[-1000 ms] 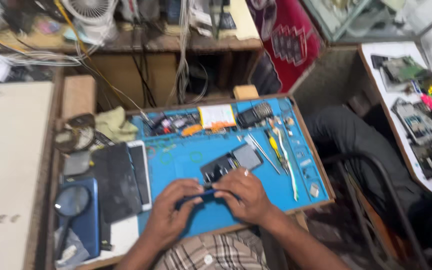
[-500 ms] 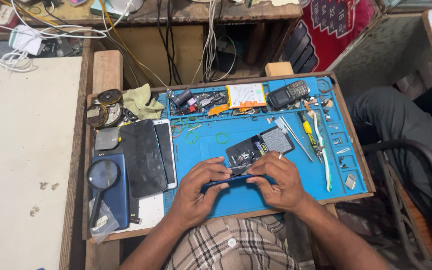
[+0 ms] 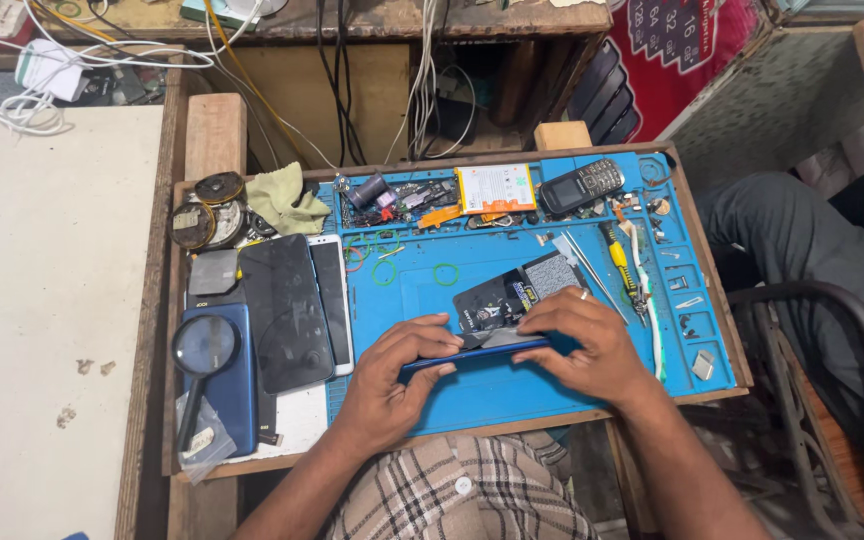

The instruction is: The person disassembles a blue smartphone, removes the back cover and internal components, and reassembles it. They handle the phone, battery, and internal parts by hand, placing components on a blue work mat and then closing the device.

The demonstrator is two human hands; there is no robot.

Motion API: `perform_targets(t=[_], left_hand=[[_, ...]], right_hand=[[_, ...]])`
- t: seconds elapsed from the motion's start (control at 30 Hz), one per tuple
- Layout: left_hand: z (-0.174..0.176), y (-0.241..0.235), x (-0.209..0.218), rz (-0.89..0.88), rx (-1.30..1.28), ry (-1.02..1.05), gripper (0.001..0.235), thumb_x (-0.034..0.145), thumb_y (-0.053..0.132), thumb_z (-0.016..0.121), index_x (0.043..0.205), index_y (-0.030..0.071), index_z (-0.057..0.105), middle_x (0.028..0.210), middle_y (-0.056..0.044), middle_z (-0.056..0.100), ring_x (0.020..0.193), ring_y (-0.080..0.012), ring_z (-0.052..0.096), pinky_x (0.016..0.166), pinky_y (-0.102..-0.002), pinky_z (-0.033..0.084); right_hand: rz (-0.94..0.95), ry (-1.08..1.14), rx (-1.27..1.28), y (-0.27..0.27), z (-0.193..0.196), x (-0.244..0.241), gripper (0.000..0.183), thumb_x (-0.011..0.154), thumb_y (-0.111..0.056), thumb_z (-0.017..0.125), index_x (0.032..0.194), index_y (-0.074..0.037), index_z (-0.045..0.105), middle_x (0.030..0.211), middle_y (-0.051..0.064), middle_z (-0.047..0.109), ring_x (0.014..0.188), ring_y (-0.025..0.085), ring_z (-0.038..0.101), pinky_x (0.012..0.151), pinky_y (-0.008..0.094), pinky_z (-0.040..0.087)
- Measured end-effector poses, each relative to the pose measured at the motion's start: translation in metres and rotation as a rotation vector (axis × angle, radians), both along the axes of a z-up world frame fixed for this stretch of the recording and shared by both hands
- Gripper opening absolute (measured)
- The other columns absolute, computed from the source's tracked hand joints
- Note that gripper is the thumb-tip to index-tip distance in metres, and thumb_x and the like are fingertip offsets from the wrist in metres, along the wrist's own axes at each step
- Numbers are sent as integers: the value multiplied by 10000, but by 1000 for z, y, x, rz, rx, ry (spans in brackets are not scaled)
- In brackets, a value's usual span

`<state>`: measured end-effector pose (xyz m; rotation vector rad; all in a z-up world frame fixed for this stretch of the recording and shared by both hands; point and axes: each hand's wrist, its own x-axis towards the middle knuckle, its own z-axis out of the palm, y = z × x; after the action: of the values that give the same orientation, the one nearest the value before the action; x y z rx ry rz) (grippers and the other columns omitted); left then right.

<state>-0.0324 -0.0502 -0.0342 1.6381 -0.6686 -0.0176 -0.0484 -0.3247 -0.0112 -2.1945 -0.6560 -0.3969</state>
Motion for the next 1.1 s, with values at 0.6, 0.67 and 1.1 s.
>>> perform_targets(t=[0.6,0.67,1.1], left_hand=[[-18,2,4,61,-46,54,137,857,-16,752,985,-5,706,1148,-136,756,1222,-315,677,1039,-425,506],[-24,1,5,52,-77,56,141,853,-15,759,985,-8,710,1140,-140,763,1206,-301,697,1042,-413,509],[-72,3,20,8,-269,173,196,864,26,775,1053,-10,738,1116,-147,747,1096,-218,700,1000,-338,504]], right_hand=[[-124,45,30,1,-22,-4,265,719,-139,872,939,-61,745,926,93,773,888,258,740,802,365,568],[-115,75,31,2,-19,-3,260,710,-127,871,932,-57,754,911,90,783,880,264,749,787,369,571],[-93,388,148,-24,-75,-1,262,750,-138,888,933,-4,757,843,91,801,808,191,759,769,332,586]])
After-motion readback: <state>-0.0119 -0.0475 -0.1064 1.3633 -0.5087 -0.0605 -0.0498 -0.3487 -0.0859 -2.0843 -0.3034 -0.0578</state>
